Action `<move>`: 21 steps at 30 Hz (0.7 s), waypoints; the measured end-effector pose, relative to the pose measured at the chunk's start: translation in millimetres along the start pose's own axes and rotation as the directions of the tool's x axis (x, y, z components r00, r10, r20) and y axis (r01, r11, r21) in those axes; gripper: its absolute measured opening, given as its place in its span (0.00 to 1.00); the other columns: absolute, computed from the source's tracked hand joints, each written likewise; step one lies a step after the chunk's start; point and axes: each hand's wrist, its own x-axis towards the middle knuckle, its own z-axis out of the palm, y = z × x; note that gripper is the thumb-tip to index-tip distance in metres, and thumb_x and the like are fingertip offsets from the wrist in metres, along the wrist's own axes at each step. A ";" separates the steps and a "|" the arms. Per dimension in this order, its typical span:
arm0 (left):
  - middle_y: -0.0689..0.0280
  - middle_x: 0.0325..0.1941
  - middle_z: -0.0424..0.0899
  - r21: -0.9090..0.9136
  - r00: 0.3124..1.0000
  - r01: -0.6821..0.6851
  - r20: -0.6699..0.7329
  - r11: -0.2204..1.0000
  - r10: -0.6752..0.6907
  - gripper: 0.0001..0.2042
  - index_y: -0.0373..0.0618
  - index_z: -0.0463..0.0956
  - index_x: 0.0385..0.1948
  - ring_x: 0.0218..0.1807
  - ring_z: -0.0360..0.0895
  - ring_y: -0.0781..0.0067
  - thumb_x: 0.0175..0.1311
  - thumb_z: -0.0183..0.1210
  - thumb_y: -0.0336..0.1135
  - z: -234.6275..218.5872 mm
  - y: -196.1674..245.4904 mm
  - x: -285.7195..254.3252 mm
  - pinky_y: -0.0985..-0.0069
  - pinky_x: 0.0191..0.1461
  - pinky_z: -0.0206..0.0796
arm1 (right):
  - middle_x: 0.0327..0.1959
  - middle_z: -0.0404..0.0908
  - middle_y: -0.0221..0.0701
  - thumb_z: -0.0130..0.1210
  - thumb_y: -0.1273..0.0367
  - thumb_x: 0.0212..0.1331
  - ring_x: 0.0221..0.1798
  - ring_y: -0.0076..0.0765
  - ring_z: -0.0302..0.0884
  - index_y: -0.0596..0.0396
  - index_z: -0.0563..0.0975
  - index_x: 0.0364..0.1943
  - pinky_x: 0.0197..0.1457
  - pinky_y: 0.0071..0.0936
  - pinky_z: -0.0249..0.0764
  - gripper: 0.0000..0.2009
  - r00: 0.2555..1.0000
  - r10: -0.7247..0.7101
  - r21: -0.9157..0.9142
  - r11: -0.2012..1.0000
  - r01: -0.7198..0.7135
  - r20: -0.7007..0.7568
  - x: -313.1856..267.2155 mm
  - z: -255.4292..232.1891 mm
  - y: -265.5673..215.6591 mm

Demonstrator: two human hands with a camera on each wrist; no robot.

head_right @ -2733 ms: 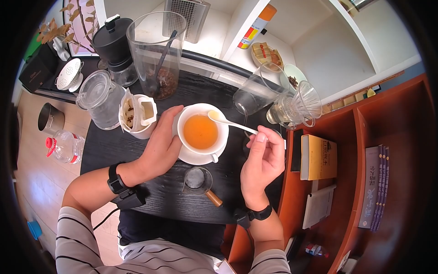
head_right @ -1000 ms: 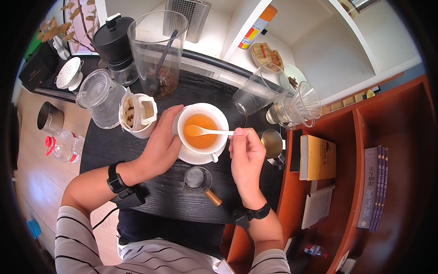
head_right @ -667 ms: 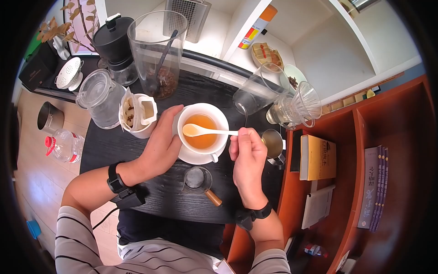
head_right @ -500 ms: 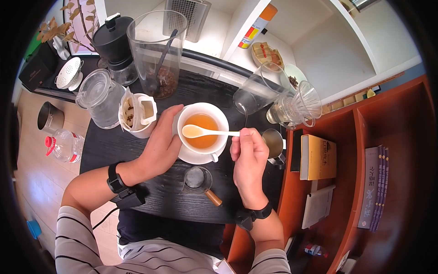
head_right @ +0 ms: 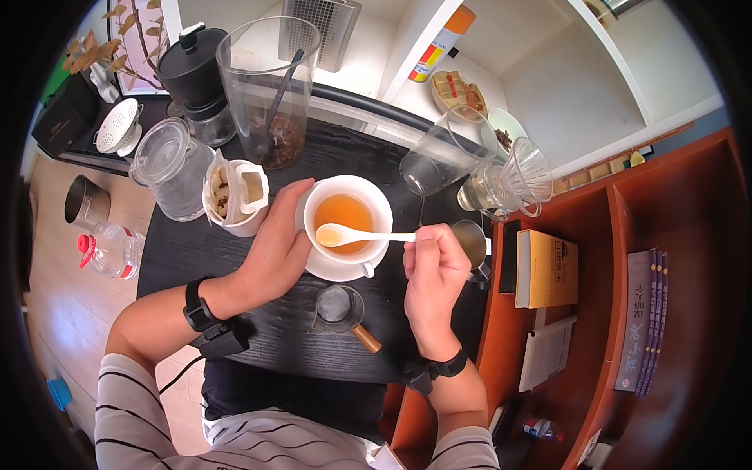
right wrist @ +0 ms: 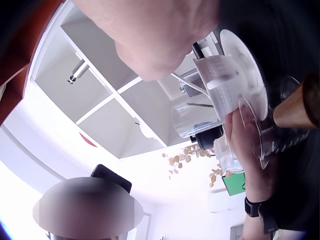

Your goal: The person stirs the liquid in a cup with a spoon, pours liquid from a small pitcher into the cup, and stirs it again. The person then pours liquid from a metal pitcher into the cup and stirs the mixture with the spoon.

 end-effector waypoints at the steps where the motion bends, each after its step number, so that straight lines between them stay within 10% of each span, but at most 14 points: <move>1: 0.36 0.73 0.66 0.000 1.000 0.000 0.000 1.000 0.000 0.31 0.27 0.56 0.73 0.76 0.65 0.33 0.64 0.49 0.19 -0.1 0.0 0.1 0.51 0.83 0.55 | 0.25 0.77 0.25 0.52 0.71 0.80 0.22 0.13 0.65 0.58 0.78 0.34 0.23 0.17 0.59 0.12 1.000 -0.024 -0.009 1.000 0.024 -0.014 -0.2 0.5 -0.8; 14: 0.43 0.71 0.71 0.029 0.998 -0.025 -0.048 0.999 0.026 0.30 0.33 0.59 0.74 0.73 0.70 0.42 0.68 0.53 0.21 3.5 -4.2 -0.9 0.56 0.79 0.58 | 0.27 0.77 0.25 0.54 0.71 0.78 0.25 0.14 0.65 0.59 0.76 0.31 0.27 0.17 0.59 0.13 0.974 -0.227 -0.089 0.970 0.225 -0.006 -2.3 -9.4 -1.1; 21: 0.43 0.70 0.71 0.013 0.998 -0.019 -0.053 1.000 0.020 0.30 0.33 0.60 0.74 0.73 0.70 0.42 0.68 0.53 0.21 3.5 -3.3 -0.4 0.56 0.79 0.58 | 0.25 0.76 0.27 0.58 0.72 0.76 0.25 0.18 0.66 0.60 0.76 0.30 0.28 0.21 0.60 0.12 0.821 -0.567 -0.332 0.764 0.554 0.066 -0.5 -11.8 1.1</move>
